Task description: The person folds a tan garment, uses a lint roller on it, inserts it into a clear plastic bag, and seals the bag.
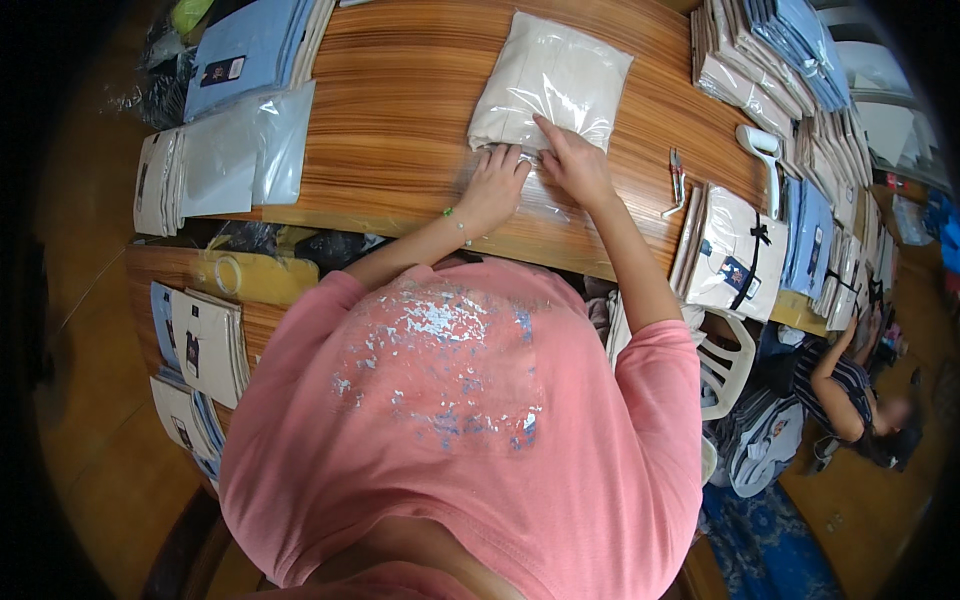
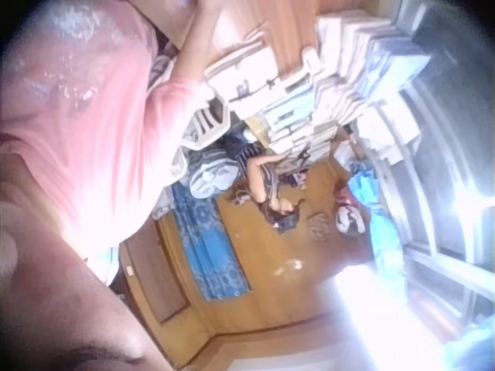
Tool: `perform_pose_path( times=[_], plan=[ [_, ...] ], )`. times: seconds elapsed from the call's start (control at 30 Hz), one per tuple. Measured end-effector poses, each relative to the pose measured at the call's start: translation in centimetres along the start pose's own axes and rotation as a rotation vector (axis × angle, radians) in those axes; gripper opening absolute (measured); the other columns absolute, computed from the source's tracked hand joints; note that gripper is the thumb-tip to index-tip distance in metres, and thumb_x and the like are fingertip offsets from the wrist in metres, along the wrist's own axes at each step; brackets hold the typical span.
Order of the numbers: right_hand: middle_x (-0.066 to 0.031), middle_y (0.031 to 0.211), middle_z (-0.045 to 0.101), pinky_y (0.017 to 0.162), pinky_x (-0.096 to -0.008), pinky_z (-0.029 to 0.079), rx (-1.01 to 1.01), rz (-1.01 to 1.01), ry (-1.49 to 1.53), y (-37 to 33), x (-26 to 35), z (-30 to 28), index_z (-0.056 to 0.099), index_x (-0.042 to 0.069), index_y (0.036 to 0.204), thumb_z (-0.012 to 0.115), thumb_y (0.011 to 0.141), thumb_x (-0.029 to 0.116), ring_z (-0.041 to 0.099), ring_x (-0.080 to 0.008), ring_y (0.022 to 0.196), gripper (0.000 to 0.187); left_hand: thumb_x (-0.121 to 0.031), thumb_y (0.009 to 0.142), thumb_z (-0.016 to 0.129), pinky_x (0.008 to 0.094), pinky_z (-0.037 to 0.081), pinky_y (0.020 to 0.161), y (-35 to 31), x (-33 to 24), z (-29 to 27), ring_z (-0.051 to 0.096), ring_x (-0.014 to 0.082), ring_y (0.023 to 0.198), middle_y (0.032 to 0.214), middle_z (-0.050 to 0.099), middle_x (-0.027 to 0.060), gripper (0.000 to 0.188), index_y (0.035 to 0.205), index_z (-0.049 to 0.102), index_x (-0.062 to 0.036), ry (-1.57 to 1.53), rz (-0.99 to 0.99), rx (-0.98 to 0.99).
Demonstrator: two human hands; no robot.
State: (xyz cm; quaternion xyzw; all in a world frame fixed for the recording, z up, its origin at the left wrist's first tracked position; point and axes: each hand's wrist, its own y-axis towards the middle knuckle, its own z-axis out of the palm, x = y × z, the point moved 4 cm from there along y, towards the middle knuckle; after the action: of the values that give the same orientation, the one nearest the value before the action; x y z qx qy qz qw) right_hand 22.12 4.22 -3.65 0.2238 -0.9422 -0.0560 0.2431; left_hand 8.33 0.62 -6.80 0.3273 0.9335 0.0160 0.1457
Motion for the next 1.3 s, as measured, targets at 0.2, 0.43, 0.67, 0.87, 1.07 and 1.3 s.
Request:
perform_pose_path(
  times=[0.2,0.43,0.67,0.87,1.07,1.3],
  plan=[
    [-0.0100,0.094,0.064,0.068,-0.0373,0.050,-0.003,0.004,0.012,0.5,-0.6,0.2,0.056,0.012,0.108,0.062,0.076,0.009,0.062,-0.0285,0.084,0.032,-0.022,0.079,0.057,0.0486,0.030,0.099,-0.4,0.2,1.1,0.039,0.0312,0.118,0.126,0.043,0.0163,0.050,0.122,0.045,0.0005,0.026,0.017,-0.112],
    [-0.0088,0.097,0.063,0.077,-0.0368,0.048,-0.122,0.007,-0.069,0.4,-0.3,0.5,0.057,0.008,0.101,0.062,0.076,0.008,0.059,-0.0268,0.094,0.026,-0.028,0.081,0.059,0.0508,0.033,0.097,-0.1,0.6,1.1,0.038,0.0300,0.119,0.132,0.040,0.0146,0.059,0.130,0.041,-0.0003,-0.073,0.042,0.061],
    [-0.0116,0.115,0.055,0.101,-0.0509,0.026,-0.193,0.134,-0.201,-0.8,1.7,1.9,0.057,0.009,0.109,0.064,0.076,0.014,0.044,-0.0280,0.119,0.034,-0.023,0.085,0.055,0.0387,0.039,0.094,-2.8,1.0,-0.9,0.045,0.0315,0.113,0.126,0.043,0.0175,0.034,0.108,0.054,0.0020,-0.315,0.014,0.310],
    [-0.0111,0.099,0.054,0.086,-0.0424,0.037,-0.234,0.104,-0.060,-3.4,4.6,4.7,0.058,0.008,0.103,0.066,0.076,0.020,0.050,-0.0299,0.095,0.030,-0.020,0.088,0.052,0.0380,0.038,0.094,1.7,4.4,-6.3,0.047,0.0355,0.108,0.124,0.044,0.0207,0.027,0.105,0.055,0.0017,-0.532,0.008,0.742],
    [-0.0108,0.090,0.057,0.075,-0.0390,0.042,-0.013,0.186,-0.008,-2.0,7.1,6.8,0.060,0.004,0.089,0.064,0.076,0.012,0.053,-0.0278,0.087,0.016,-0.028,0.082,0.059,0.0532,0.027,0.103,7.1,4.0,-2.6,0.024,0.0317,0.132,0.142,0.029,0.0104,0.053,0.131,0.043,-0.0142,-0.169,0.392,-0.097],
    [-0.0093,0.078,0.055,0.070,-0.0370,0.047,-0.082,0.078,0.056,-2.5,6.9,7.9,0.057,0.003,0.077,0.060,0.066,0.002,0.054,-0.0266,0.081,0.011,-0.063,0.074,0.055,0.0635,0.019,0.102,9.2,2.7,2.3,0.024,0.0293,0.134,0.144,0.030,0.0057,0.073,0.135,0.040,-0.0268,-0.034,0.651,-0.049]
  ],
)
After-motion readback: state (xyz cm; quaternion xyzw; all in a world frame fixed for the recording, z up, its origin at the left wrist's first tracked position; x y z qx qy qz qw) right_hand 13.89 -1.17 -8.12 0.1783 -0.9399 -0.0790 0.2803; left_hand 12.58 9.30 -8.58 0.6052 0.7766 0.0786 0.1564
